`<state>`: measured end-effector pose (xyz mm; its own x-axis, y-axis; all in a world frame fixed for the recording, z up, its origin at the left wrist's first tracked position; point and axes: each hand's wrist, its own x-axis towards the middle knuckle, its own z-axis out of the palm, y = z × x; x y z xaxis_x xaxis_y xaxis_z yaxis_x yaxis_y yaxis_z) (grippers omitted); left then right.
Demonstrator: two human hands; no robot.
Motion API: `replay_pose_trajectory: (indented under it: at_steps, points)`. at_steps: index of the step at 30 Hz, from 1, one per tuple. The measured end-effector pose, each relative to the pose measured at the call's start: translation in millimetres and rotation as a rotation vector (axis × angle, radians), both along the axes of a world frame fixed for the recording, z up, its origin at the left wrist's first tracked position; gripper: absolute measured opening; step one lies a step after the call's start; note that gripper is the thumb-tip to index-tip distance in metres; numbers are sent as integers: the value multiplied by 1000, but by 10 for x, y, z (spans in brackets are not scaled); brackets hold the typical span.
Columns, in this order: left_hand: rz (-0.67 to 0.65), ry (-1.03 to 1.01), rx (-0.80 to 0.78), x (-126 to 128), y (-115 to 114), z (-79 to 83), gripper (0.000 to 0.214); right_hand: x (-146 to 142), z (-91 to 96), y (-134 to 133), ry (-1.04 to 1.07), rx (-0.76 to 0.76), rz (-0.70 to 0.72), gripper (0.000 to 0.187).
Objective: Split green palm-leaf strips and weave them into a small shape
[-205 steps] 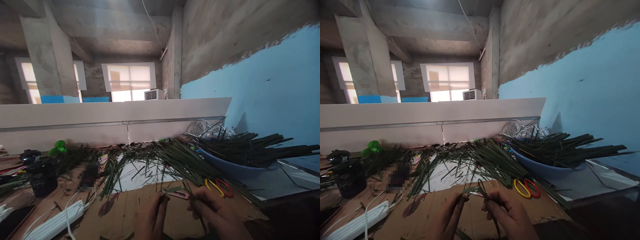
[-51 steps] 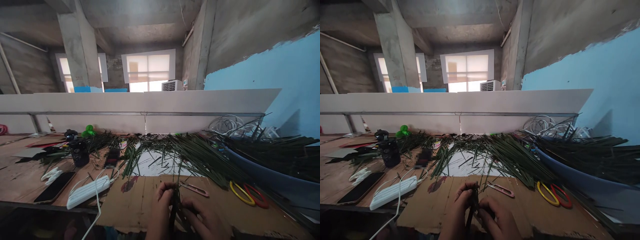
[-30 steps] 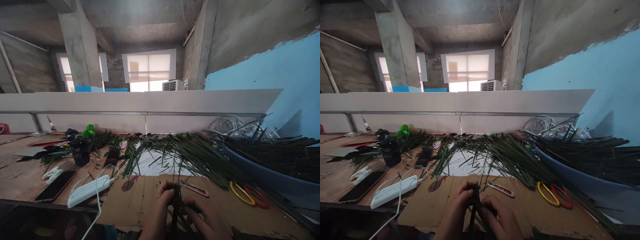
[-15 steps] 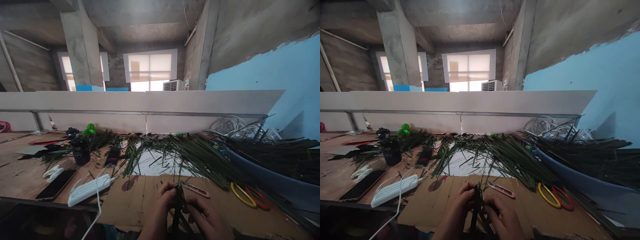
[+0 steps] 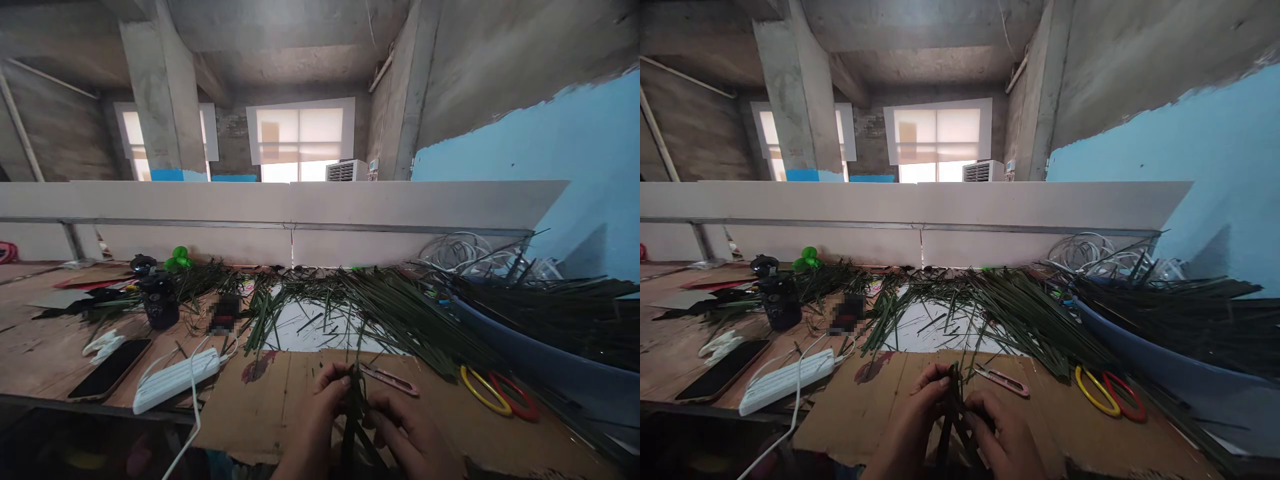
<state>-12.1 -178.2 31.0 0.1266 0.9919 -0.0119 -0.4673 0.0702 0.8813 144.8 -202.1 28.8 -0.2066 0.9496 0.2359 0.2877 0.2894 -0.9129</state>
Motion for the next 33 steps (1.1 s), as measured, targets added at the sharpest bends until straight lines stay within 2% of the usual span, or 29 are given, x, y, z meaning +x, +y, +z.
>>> replay_pose_trajectory:
  at_steps: [4, 9, 13, 18, 23, 26, 30, 33]
  points:
    - [-25, -70, -16, 34, 29, -19, 23, -4, 1, 7, 24, -16, 25, 35]
    - [-59, -166, -18, 54, 3, 43, 14, -13, 23, -4, 67, -11, 8, 31]
    - [-65, -152, 6, 43, -18, 61, 12, -24, 48, -24, 67, -20, -9, 31]
    - [-81, -148, 14, 35, 14, 10, 16, -18, 44, -11, 58, -10, -13, 31]
    - [-140, -162, 10, 48, 63, -22, 15, 6, 25, 17, 22, 12, 57, 31]
    - [-161, -165, 25, 64, 88, -23, 16, -2, 12, 11, 29, 31, 13, 29]
    - [-113, -124, 42, 51, 64, 4, 16, -12, -1, 1, 13, 30, -29, 28]
    - [-79, -66, 79, 8, 13, 35, 10, 0, -9, 7, -28, 43, -3, 28]
